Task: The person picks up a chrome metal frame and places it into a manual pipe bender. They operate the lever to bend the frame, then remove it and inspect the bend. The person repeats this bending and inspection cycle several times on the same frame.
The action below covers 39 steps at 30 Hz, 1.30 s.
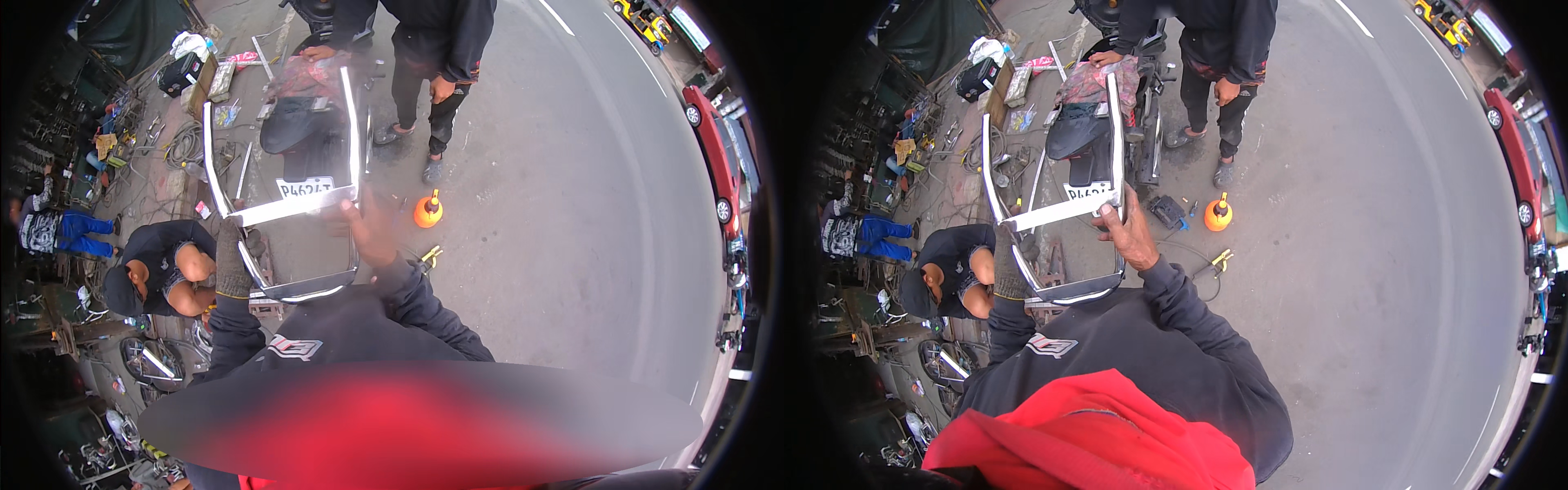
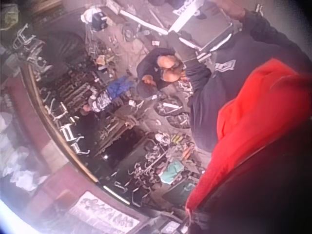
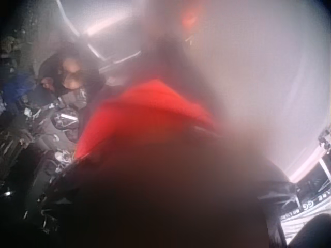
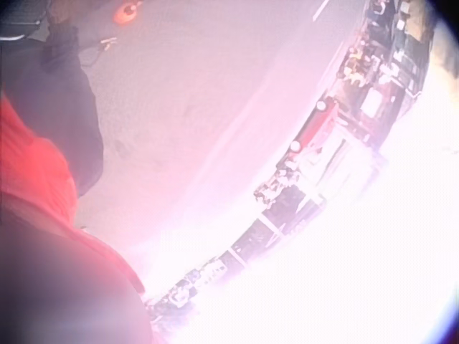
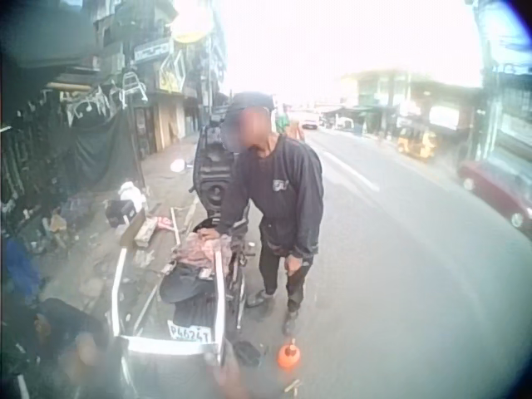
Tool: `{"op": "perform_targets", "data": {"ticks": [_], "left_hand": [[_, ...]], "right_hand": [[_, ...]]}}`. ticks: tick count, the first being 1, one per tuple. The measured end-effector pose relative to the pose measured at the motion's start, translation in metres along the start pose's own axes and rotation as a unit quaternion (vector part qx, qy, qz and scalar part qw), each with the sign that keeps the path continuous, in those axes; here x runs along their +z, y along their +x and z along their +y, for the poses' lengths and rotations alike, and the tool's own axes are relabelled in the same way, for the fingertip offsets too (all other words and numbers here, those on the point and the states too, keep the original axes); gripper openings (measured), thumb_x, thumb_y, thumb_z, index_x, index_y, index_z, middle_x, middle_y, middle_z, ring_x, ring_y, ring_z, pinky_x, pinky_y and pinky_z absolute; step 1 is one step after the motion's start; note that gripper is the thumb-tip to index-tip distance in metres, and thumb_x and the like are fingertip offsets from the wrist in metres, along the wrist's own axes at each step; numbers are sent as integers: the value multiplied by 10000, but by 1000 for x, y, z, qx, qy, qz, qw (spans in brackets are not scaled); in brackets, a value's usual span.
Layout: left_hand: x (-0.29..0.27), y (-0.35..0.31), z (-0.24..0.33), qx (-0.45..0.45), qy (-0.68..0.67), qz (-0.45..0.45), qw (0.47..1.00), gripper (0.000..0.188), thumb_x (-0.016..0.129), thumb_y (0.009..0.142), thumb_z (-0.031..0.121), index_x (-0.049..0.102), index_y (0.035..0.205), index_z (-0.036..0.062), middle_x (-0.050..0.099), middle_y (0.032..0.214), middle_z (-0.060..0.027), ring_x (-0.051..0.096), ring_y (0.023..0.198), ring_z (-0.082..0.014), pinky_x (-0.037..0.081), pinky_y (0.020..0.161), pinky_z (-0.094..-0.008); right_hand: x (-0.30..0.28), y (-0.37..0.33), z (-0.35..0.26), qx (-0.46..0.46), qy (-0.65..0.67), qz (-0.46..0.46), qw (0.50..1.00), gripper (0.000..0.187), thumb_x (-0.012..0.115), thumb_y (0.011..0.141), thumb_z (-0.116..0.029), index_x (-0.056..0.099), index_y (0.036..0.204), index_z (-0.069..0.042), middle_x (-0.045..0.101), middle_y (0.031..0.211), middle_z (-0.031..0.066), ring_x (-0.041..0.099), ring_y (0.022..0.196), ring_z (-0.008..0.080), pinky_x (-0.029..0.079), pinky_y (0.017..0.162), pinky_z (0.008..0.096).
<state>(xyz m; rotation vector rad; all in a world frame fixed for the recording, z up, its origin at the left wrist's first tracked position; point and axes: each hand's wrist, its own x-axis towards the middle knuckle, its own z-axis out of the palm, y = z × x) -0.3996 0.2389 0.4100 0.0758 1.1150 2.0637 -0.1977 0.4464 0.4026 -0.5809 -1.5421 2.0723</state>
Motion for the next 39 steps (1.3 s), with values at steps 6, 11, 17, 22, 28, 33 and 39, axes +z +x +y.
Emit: {"op": "perform_targets", "data": {"ticks": [6,11,17,22,28,33,39], "left_hand": [[16,15,-27,-14,167,3,986,428,655,942,242,526,1285,19,600,918,-49,617,752,-134,521,579,-253],[16,49,-36,-50,180,-26,982,375,678,922,220,566,1234,43,649,966,-81,664,798,-174,565,678,-295],[7,92,-22,-15,276,22,961,454,699,918,222,501,1274,21,646,1006,-101,679,848,-178,580,665,-287],[-34,139,12,-18,270,4,963,494,686,930,210,443,1314,16,651,1036,-109,678,860,-189,585,699,-306],[-113,224,40,-56,317,5,947,581,689,923,108,404,1427,76,604,1160,-92,657,1039,-220,601,821,-403],[-141,270,47,-75,378,-56,921,494,686,920,125,442,1339,34,610,1156,-105,663,995,-212,617,775,-381],[-136,277,48,-92,292,-74,949,610,693,919,251,400,1406,27,618,1135,-118,657,949,-183,608,728,-332]], "right_hand": [[-9,8,21,92,-39,134,986,706,634,948,-340,332,1458,45,606,1083,166,622,898,171,527,674,300],[-21,14,30,52,14,160,986,636,599,904,-201,358,1433,57,622,999,130,614,721,138,504,541,278],[12,57,41,39,-4,220,975,594,581,864,-140,401,1391,65,643,953,133,627,740,143,517,566,290],[42,118,96,30,-215,220,951,543,599,837,-160,493,1307,90,669,964,186,672,848,242,546,758,365],[82,193,153,22,-224,236,945,459,625,825,-139,522,1220,69,668,1065,232,659,1023,346,496,918,399],[103,211,159,4,-258,237,937,569,637,865,-169,471,1367,42,659,1177,248,644,1110,349,478,968,401],[113,218,154,46,-206,260,942,401,649,865,-125,548,1228,13,641,972,96,667,828,175,568,609,289]]}}
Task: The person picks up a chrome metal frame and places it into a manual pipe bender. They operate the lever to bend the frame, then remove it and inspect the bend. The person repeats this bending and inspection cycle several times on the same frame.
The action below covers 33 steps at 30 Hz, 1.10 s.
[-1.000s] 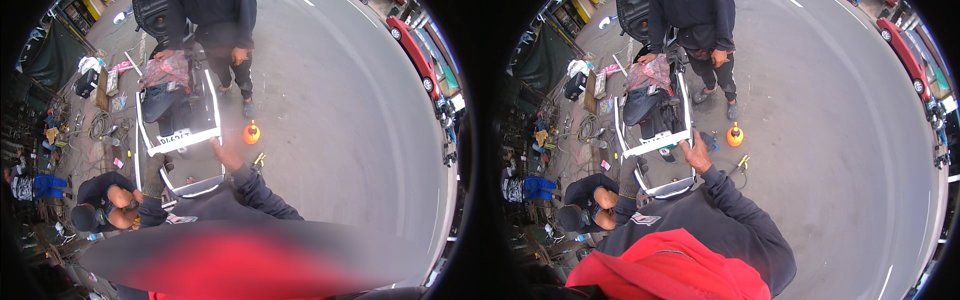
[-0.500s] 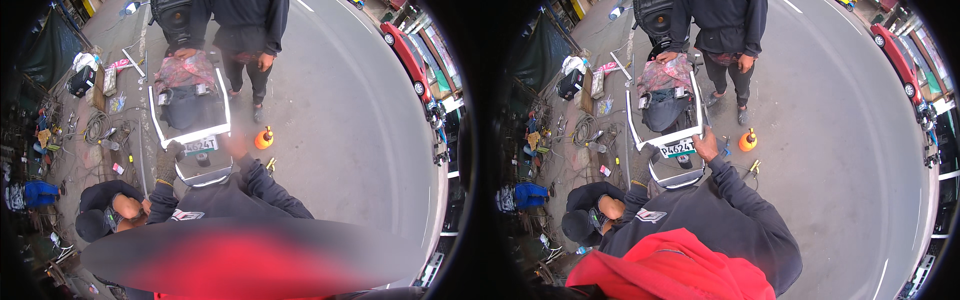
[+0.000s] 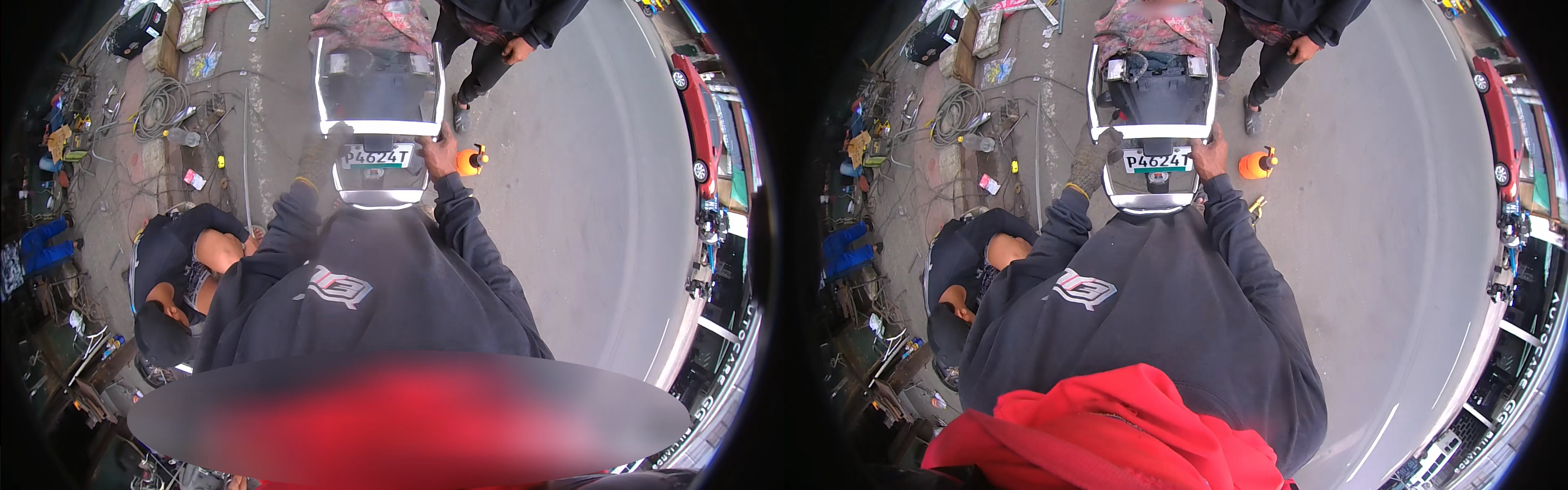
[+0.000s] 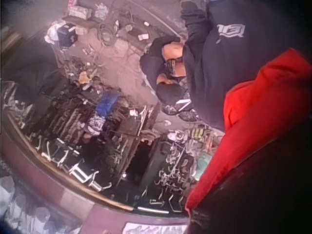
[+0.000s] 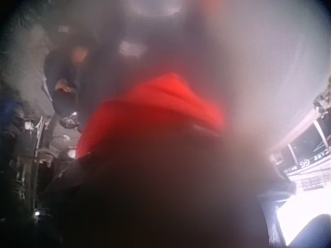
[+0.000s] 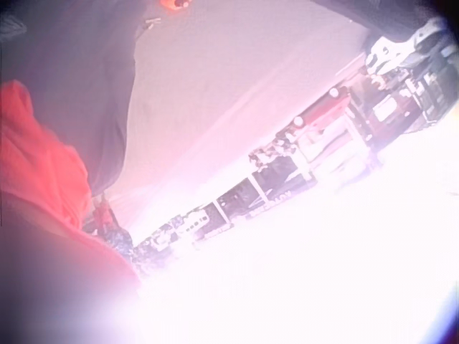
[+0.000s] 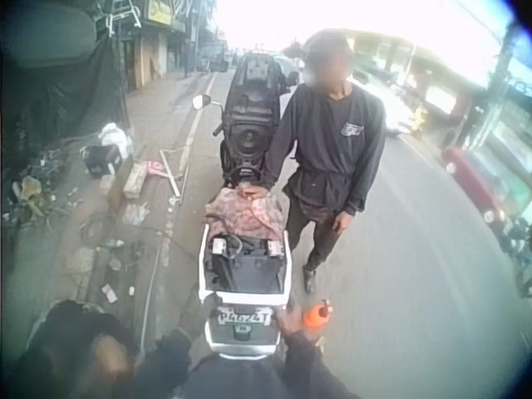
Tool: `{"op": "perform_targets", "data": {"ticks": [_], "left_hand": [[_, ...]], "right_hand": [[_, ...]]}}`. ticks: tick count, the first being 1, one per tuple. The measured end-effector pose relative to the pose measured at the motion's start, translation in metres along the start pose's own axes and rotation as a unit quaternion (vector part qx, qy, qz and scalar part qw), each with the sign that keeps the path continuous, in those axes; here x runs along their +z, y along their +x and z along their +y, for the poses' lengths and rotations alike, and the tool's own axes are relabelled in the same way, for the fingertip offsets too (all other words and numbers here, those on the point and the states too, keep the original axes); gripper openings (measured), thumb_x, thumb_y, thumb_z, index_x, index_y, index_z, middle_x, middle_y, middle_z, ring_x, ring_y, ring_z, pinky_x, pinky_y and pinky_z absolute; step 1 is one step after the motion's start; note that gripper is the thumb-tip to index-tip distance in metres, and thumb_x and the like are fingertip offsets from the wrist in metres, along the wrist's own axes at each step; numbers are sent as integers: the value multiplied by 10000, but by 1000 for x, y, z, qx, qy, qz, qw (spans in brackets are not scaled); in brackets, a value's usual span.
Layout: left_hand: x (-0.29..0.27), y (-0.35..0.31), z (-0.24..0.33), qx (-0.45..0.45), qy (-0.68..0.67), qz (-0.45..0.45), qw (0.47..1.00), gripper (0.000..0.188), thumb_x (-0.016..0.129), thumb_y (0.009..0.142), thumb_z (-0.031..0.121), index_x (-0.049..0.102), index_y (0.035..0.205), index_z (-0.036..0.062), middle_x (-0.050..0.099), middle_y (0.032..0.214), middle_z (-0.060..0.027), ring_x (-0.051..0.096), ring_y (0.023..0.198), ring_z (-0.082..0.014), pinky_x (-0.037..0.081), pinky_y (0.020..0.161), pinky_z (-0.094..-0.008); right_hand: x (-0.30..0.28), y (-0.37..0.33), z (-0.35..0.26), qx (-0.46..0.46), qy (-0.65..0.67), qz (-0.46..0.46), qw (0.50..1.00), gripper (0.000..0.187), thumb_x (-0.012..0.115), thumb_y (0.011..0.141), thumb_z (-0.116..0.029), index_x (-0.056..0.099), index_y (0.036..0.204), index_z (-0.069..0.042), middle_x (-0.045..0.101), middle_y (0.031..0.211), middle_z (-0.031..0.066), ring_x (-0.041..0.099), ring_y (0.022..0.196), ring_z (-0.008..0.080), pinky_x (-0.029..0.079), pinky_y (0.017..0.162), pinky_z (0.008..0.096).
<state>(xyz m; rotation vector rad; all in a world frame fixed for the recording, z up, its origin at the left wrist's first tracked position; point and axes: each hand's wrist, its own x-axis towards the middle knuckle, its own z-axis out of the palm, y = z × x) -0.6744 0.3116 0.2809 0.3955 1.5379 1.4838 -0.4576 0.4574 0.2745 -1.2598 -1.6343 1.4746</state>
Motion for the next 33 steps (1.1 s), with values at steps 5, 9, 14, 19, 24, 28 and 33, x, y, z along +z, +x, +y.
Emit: {"op": "perform_targets", "data": {"ticks": [5,9,14,19,24,28,33], "left_hand": [[7,4,-4,-45,21,24,998,619,712,905,222,403,1411,48,622,1100,-107,647,974,-195,611,731,-330],[13,12,-19,-66,-11,25,997,558,720,896,207,448,1358,54,625,1110,-105,649,983,-202,611,736,-333],[5,35,-47,-35,57,27,997,471,717,894,198,496,1291,69,637,1101,-96,650,972,-195,607,747,-340],[-3,60,-70,-37,75,49,995,504,722,890,219,491,1315,78,644,1105,-88,644,982,-193,599,778,-369],[5,64,-66,-48,57,74,994,512,732,882,237,496,1311,87,640,1100,-82,632,983,-190,580,752,-354],[17,59,-48,-65,60,67,994,541,728,885,272,484,1338,104,628,1120,-81,614,970,-177,559,741,-347],[12,60,-47,-61,37,40,997,543,724,887,336,491,1318,101,596,1091,-64,600,908,-189,539,707,-350]], "right_hand": [[2,3,7,44,31,1,999,315,665,830,-63,560,1112,34,610,946,99,672,821,194,578,610,296],[-2,11,18,68,38,-1,997,308,669,828,-59,567,1104,33,615,920,102,673,789,196,584,609,304],[-6,22,24,64,1,1,998,343,670,826,-78,563,1126,50,648,943,135,681,788,214,599,620,326],[-3,37,31,38,31,-8,999,381,666,841,-86,553,1177,55,671,983,155,688,811,226,601,637,339],[-4,61,62,50,21,-26,998,435,653,841,-156,572,1232,19,681,888,150,635,674,180,521,609,344],[-2,76,89,45,-90,-52,994,415,632,865,-207,561,1209,14,685,910,185,666,760,222,525,698,396],[-12,83,82,87,-35,-100,991,424,645,908,-276,550,1203,13,652,995,145,604,746,216,506,549,352]]}}
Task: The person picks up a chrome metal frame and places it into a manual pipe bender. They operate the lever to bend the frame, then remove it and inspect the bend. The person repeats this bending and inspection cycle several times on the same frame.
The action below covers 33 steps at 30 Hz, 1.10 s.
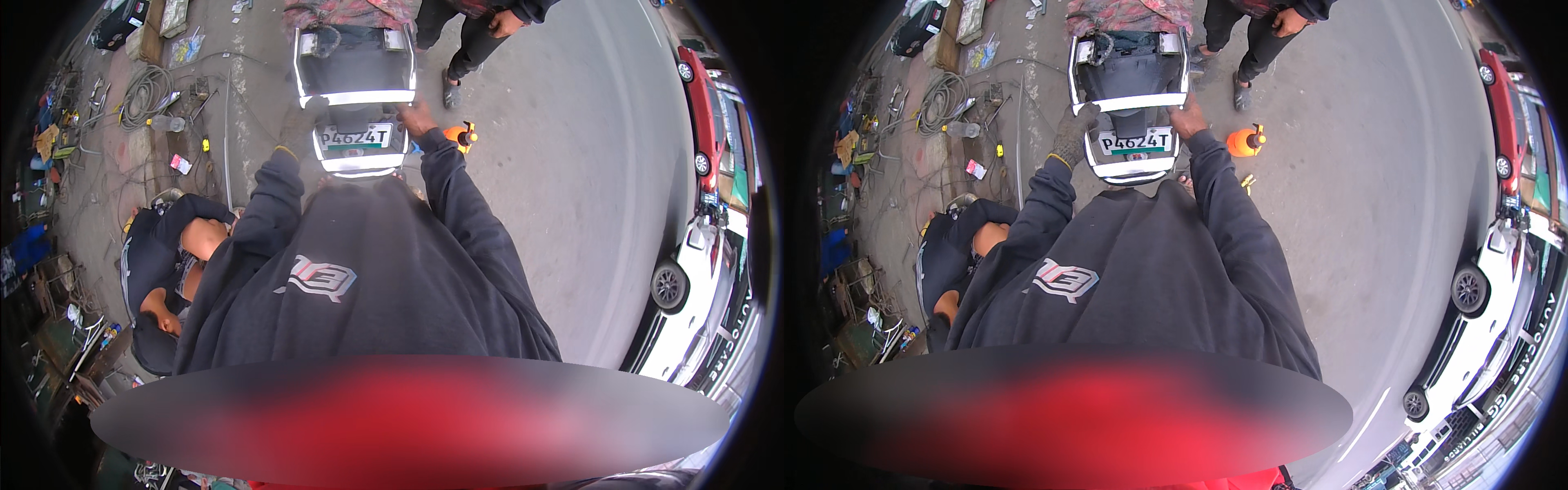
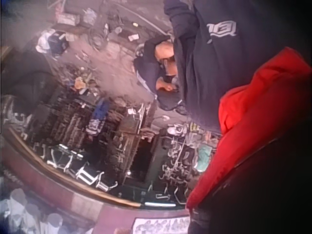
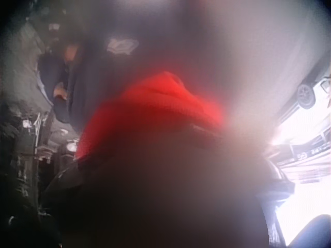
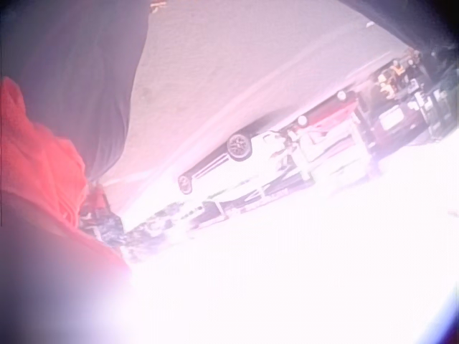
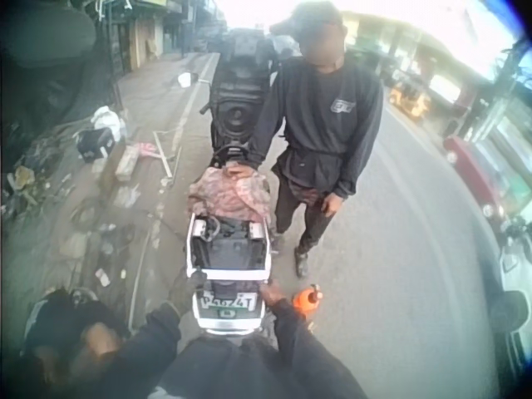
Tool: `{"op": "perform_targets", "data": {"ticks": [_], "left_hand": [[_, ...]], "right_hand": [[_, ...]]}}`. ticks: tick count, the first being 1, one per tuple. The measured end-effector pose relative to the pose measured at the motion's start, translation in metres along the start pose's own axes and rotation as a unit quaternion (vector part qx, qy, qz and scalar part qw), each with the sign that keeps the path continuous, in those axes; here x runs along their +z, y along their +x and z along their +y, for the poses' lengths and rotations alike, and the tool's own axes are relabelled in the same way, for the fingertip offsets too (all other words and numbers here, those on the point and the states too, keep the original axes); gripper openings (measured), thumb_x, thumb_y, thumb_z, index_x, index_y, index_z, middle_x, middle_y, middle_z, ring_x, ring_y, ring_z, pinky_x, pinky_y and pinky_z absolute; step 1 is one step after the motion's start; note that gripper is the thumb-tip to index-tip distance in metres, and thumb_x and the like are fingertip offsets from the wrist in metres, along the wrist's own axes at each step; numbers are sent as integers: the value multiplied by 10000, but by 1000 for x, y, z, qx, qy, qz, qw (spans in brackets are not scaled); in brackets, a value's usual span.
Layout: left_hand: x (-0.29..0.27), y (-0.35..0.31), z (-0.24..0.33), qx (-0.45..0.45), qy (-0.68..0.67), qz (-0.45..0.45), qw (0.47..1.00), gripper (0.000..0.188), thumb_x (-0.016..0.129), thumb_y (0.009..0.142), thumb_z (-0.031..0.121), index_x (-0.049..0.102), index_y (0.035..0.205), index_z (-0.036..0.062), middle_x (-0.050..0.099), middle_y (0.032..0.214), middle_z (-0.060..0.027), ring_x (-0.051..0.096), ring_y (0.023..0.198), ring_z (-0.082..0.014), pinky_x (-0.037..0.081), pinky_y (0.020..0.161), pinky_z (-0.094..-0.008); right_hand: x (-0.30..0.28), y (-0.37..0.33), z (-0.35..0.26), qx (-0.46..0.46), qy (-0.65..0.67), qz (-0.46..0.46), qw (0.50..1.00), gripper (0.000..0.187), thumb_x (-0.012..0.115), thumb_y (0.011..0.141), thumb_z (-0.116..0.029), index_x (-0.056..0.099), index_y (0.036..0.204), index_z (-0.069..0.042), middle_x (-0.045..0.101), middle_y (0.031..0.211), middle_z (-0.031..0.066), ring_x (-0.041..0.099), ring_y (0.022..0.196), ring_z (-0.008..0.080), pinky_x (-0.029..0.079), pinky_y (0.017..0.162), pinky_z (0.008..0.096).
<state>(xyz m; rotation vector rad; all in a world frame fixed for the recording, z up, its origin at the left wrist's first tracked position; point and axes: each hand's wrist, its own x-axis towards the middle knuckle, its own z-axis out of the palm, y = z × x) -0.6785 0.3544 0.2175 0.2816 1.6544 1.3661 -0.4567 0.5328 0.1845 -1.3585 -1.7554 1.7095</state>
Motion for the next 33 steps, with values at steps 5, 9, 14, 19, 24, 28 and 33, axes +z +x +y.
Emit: {"op": "perform_targets", "data": {"ticks": [5,9,14,19,24,28,33], "left_hand": [[-18,15,-25,17,-219,-28,975,489,673,925,448,545,1244,101,585,1015,-65,627,861,-226,562,729,-399],[-21,28,-31,62,-203,-60,975,404,610,963,441,589,1192,109,608,976,-51,629,837,-202,560,731,-385],[-6,21,-13,63,-143,4,988,421,590,959,481,606,1208,143,641,980,-21,585,735,-111,483,599,-283],[0,6,10,39,-123,16,991,432,611,929,490,612,1183,141,652,891,6,552,621,-86,437,521,-248],[-1,8,10,17,-126,17,992,444,611,931,483,594,1203,132,656,936,-9,569,639,-95,459,531,-255],[-3,13,1,63,-118,29,991,452,604,938,492,574,1217,138,655,986,-23,598,670,-112,488,535,-266],[-10,15,3,82,-126,-2,989,393,616,941,488,584,1159,162,659,977,-27,613,680,-125,488,512,-281]], "right_hand": [[-13,-17,-25,121,178,-103,971,741,419,930,-630,456,1349,-20,553,1218,168,536,870,270,490,668,457],[-11,-23,-29,102,132,-75,983,880,375,928,-746,416,1416,-14,521,1292,186,547,891,279,500,656,446],[-10,-17,-26,110,212,-54,970,682,471,960,-598,514,1325,-23,609,1180,160,603,818,273,528,660,443],[-5,-16,-35,96,317,-37,943,529,526,971,-439,495,1273,-6,630,1238,123,636,948,252,583,689,416],[-8,-20,-47,77,274,-19,959,524,535,985,-442,465,1300,-29,633,1258,69,637,979,220,587,653,419],[-8,-17,-54,84,267,-22,960,492,536,994,-411,459,1309,-40,633,1253,63,631,979,198,588,648,402],[-10,-13,-59,88,258,-31,962,489,537,993,-403,462,1302,-31,638,1230,78,615,958,199,590,660,402]]}}
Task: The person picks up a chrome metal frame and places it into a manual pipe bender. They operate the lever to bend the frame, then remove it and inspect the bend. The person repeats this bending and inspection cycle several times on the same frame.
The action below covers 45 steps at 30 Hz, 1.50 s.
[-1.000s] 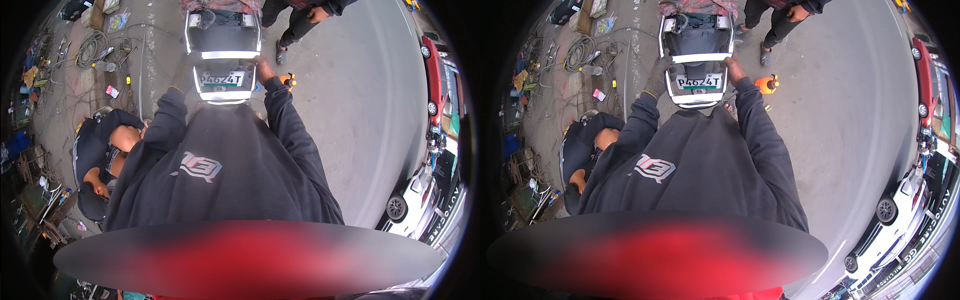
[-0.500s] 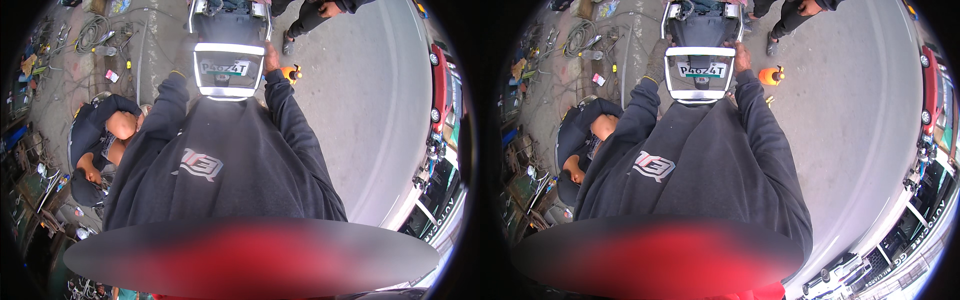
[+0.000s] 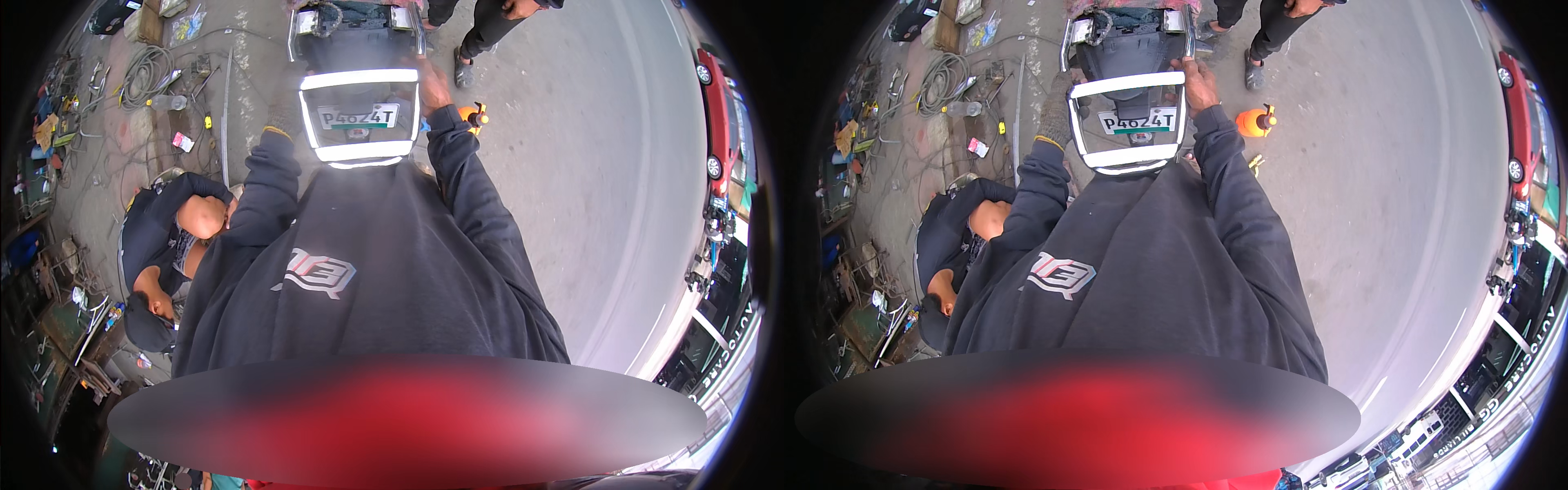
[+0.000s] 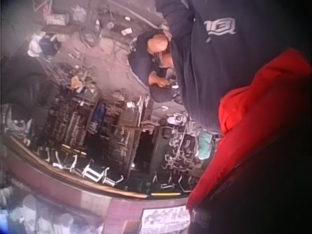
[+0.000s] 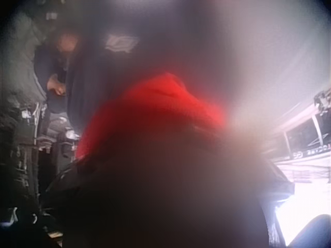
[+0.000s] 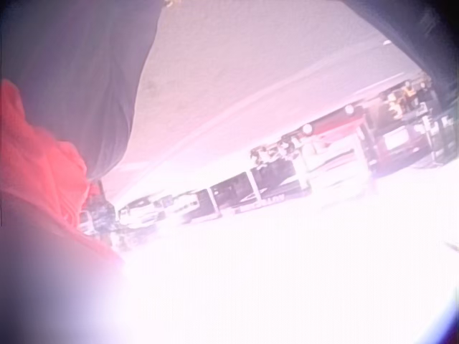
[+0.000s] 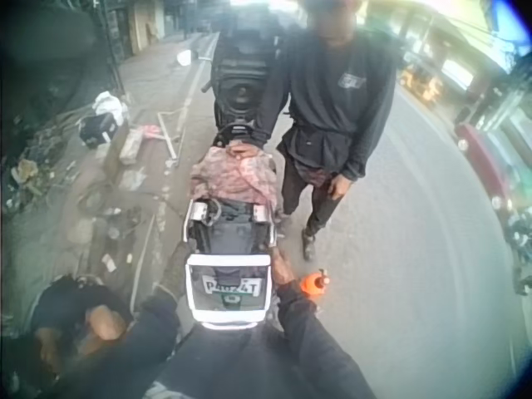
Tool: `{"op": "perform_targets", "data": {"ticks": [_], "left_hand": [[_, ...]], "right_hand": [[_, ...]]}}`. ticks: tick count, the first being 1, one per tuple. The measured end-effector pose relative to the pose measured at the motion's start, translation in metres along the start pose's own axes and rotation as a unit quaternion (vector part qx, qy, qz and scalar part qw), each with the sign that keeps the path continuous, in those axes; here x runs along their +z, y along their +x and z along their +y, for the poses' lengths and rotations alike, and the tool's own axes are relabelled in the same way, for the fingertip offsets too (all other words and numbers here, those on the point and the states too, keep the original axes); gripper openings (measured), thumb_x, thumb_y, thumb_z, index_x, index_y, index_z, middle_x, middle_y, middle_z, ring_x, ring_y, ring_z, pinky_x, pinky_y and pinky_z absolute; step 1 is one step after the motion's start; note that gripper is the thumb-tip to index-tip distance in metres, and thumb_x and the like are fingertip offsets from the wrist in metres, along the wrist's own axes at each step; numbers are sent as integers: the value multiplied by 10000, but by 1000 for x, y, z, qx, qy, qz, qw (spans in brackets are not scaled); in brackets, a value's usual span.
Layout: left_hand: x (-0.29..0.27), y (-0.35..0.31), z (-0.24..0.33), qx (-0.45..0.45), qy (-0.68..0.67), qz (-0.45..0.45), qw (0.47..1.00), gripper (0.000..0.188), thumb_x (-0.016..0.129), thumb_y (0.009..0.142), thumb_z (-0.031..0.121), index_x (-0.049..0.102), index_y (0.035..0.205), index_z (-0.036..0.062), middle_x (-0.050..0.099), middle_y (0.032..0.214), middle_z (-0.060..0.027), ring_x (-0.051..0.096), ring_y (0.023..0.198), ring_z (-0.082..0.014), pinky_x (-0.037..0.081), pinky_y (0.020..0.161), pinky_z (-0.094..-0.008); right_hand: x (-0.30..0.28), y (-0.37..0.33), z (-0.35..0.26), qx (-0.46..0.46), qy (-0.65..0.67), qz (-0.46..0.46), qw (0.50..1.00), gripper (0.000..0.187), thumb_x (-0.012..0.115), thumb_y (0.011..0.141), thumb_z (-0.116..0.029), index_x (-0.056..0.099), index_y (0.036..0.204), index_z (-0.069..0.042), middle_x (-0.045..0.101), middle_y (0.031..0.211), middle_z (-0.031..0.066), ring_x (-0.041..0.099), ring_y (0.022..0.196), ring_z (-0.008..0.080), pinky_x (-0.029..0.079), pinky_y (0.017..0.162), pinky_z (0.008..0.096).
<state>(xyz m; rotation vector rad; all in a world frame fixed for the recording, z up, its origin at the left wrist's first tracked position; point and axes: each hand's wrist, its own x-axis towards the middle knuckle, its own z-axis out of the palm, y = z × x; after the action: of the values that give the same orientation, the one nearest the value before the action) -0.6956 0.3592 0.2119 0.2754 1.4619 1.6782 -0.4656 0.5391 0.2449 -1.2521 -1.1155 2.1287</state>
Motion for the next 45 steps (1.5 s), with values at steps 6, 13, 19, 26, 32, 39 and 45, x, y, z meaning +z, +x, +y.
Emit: {"op": "perform_targets", "data": {"ticks": [6,13,19,26,32,39,45], "left_hand": [[5,-3,14,-49,-71,8,996,318,633,943,445,595,1110,178,673,942,-35,611,670,-136,464,495,-274],[12,-11,29,-60,-44,16,997,318,631,943,445,599,1096,168,682,943,-49,612,651,-139,469,487,-275],[15,-15,40,-133,-1,32,991,434,608,949,488,599,1160,109,676,989,-89,628,655,-171,514,496,-312],[11,-18,44,-135,-31,51,989,447,587,972,462,605,1166,60,684,1007,-148,646,668,-226,530,508,-354],[13,-15,48,-134,-12,73,988,395,596,971,413,632,1122,49,707,988,-175,639,622,-248,527,503,-361],[19,-19,55,-152,-34,62,986,385,603,967,428,635,1086,63,696,980,-132,641,651,-213,522,501,-338],[21,-19,53,-131,-36,44,990,389,635,939,447,617,1115,101,660,916,-81,640,641,-187,514,467,-306]], "right_hand": [[7,-2,0,13,11,36,999,447,525,989,-412,483,1276,-72,641,1224,86,604,1008,218,562,677,423],[12,-6,-5,10,-14,46,999,493,527,982,-419,482,1297,-42,652,1195,87,607,1006,219,563,663,421],[16,-6,-3,-26,-16,53,998,490,527,989,-373,510,1287,16,658,1133,96,623,913,217,563,600,386],[25,-17,-7,-74,-69,88,991,495,528,992,-384,595,1210,56,684,1123,127,623,959,212,517,818,346],[24,-25,-14,-69,-91,98,989,496,519,991,-390,608,1193,55,691,1109,128,626,954,217,504,823,338],[23,-16,-13,-26,-29,59,998,523,508,997,-383,529,1277,58,654,1147,142,643,914,239,559,732,402],[17,-4,-15,18,-1,50,999,427,514,979,-341,547,1228,3,644,1092,121,626,824,233,554,654,395]]}}
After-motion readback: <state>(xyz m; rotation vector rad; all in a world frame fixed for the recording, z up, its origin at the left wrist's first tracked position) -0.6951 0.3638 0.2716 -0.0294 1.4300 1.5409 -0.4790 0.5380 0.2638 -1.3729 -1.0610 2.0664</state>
